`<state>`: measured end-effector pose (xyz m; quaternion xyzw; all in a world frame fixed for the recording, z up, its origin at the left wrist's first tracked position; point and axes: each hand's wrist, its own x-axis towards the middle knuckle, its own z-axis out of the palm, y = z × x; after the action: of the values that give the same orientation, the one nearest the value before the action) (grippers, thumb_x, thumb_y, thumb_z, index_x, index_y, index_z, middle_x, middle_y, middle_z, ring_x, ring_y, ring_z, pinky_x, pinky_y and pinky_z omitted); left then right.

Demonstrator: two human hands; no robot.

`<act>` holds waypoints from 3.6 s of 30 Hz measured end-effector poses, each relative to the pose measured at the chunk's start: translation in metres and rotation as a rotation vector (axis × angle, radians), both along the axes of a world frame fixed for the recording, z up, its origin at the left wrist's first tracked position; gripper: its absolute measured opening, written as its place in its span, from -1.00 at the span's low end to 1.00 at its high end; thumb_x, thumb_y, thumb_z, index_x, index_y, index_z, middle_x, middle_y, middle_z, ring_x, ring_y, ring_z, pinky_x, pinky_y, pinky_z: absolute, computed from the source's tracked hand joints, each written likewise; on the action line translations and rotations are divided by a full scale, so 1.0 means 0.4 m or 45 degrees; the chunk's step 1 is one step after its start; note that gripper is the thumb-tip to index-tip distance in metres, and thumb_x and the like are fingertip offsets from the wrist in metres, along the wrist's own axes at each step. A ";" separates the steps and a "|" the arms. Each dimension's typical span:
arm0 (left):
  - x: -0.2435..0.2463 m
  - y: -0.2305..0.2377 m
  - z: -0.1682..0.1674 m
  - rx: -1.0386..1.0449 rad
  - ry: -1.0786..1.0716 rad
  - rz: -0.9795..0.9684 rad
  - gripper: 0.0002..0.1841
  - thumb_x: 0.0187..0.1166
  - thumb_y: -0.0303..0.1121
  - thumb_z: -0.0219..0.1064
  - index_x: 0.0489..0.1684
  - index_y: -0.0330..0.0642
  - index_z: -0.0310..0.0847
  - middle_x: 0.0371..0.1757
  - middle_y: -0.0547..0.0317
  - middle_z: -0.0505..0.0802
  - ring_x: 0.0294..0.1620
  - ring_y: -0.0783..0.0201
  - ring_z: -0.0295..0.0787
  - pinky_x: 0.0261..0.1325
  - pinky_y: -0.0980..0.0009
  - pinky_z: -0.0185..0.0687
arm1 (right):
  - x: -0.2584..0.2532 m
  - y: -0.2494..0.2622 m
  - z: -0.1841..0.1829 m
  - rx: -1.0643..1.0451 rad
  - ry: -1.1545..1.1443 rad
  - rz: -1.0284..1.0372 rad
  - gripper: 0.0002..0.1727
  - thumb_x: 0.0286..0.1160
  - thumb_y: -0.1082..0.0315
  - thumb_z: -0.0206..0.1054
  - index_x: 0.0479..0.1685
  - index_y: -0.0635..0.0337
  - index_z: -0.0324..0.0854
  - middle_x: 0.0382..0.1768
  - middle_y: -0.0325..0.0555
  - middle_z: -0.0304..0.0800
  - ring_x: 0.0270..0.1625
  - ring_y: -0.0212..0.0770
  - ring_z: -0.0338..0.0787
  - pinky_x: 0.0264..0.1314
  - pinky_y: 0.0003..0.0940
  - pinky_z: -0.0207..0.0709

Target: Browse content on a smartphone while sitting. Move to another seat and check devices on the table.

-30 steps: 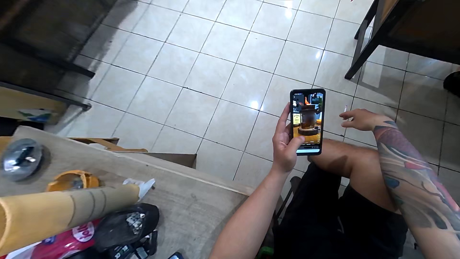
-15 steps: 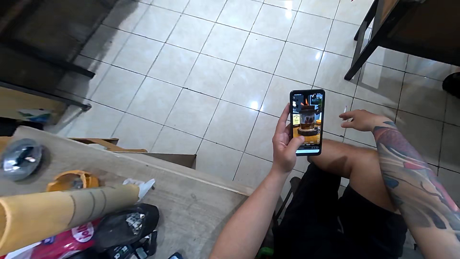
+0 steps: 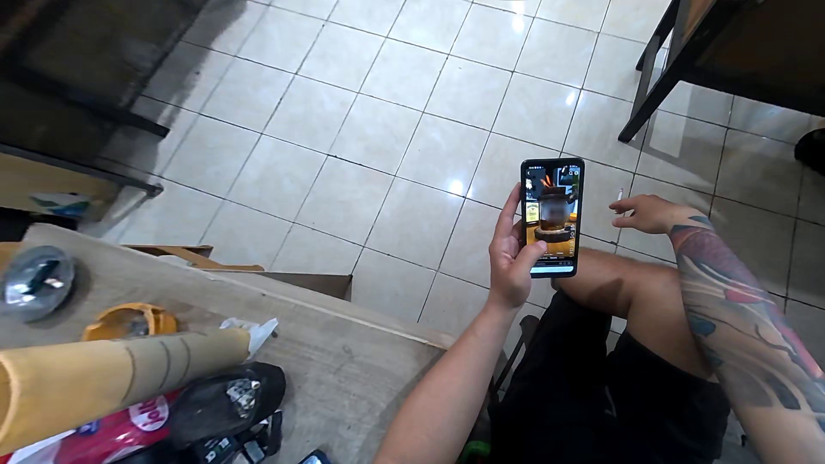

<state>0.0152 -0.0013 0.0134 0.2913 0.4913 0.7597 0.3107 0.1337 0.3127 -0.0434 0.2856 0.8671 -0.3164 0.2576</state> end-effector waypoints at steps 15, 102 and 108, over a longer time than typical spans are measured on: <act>-0.001 -0.001 -0.006 0.033 -0.013 -0.019 -0.17 0.55 -0.44 0.09 0.92 0.19 -0.13 0.38 -0.11 0.70 0.14 0.11 0.81 0.11 0.12 0.80 | 0.002 -0.003 0.003 -0.010 0.021 -0.003 -0.41 0.68 0.14 0.37 0.62 0.22 0.49 0.45 0.21 0.66 0.48 0.23 0.67 0.55 0.28 0.43; -0.002 -0.005 -0.006 0.049 0.006 -0.025 -0.28 0.67 -0.16 -0.07 0.93 0.19 -0.15 0.56 -0.07 0.59 0.29 0.09 0.74 0.18 0.08 0.77 | -0.002 -0.004 0.010 0.010 -0.020 -0.018 -0.38 0.68 0.10 0.37 0.66 0.18 0.46 0.47 0.18 0.66 0.50 0.21 0.65 0.57 0.26 0.42; -0.002 -0.005 -0.007 0.053 -0.005 -0.027 -0.28 0.68 -0.16 -0.06 0.92 0.19 -0.14 0.54 -0.08 0.60 0.26 0.10 0.75 0.15 0.10 0.78 | 0.001 -0.003 0.008 0.009 -0.005 -0.016 -0.38 0.67 0.11 0.38 0.66 0.17 0.47 0.47 0.19 0.66 0.50 0.22 0.65 0.57 0.29 0.41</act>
<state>0.0146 -0.0032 0.0106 0.3015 0.4718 0.7670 0.3136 0.1339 0.3116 -0.0400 0.2927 0.8659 -0.3144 0.2563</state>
